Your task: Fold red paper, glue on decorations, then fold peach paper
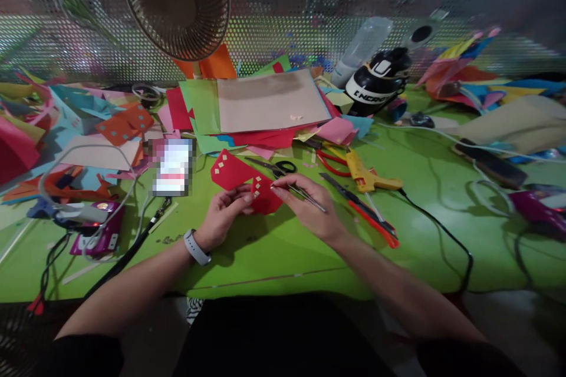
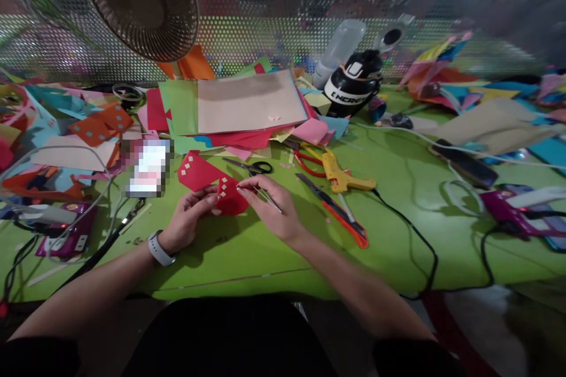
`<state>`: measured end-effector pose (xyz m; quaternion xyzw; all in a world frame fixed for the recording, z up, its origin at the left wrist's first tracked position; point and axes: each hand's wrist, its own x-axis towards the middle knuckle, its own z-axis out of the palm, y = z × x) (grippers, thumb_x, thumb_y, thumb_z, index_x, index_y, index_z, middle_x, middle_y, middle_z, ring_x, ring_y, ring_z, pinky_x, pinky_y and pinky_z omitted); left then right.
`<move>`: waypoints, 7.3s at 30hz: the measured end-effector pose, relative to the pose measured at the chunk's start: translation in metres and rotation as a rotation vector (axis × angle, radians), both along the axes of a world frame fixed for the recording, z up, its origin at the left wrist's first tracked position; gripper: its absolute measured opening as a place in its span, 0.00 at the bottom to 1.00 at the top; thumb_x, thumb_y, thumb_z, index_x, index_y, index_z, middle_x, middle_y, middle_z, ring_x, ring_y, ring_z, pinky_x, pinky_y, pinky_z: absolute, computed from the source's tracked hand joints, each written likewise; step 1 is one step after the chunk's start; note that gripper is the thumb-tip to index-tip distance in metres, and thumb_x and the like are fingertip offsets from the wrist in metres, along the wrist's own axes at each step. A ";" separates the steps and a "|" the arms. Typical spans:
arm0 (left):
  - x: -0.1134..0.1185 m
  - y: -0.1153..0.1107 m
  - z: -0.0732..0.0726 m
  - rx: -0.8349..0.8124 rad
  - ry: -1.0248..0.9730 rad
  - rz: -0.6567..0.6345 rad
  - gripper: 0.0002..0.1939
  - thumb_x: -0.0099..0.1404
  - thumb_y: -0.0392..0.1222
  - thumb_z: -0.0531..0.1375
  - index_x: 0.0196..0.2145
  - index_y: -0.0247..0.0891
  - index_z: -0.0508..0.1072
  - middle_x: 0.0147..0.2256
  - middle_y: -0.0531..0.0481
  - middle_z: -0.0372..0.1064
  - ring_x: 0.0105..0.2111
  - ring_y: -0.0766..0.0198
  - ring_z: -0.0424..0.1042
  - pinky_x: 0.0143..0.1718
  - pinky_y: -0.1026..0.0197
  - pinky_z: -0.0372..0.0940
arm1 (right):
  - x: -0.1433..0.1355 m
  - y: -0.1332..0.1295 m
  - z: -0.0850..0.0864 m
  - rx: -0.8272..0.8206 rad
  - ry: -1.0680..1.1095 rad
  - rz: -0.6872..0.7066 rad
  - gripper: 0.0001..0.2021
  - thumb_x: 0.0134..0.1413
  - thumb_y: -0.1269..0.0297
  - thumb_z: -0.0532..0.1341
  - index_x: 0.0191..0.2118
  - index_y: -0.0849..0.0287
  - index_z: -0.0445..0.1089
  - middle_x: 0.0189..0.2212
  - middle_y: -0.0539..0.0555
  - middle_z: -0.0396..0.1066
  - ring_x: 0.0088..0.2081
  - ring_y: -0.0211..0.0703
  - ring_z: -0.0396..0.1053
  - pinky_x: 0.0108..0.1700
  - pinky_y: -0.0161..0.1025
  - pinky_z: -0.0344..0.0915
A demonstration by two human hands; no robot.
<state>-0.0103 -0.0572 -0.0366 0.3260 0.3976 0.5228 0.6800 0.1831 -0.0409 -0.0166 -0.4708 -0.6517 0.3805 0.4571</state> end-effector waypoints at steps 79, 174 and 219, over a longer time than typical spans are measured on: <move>-0.028 0.036 0.024 -0.189 -0.288 0.342 0.06 0.66 0.39 0.65 0.32 0.38 0.72 0.26 0.57 0.76 0.22 0.72 0.75 0.19 0.74 0.68 | 0.017 0.032 -0.016 -0.341 0.790 -0.116 0.22 0.36 0.62 0.75 0.39 0.51 0.66 0.31 0.42 0.76 0.32 0.38 0.76 0.35 0.37 0.76; -0.031 0.026 0.016 0.130 0.058 0.317 0.12 0.58 0.48 0.68 0.32 0.37 0.76 0.24 0.52 0.74 0.27 0.64 0.75 0.34 0.62 0.69 | -0.061 0.140 0.010 0.461 -1.026 0.317 0.19 0.68 0.70 0.49 0.60 0.57 0.67 0.58 0.56 0.70 0.56 0.41 0.67 0.59 0.40 0.60; -0.028 0.023 0.005 0.050 0.095 0.157 0.18 0.56 0.54 0.69 0.32 0.35 0.76 0.24 0.51 0.75 0.27 0.66 0.75 0.32 0.65 0.68 | -0.116 0.174 -0.001 0.196 -1.252 0.024 0.18 0.61 0.75 0.49 0.51 0.72 0.70 0.44 0.71 0.75 0.48 0.54 0.75 0.46 0.43 0.68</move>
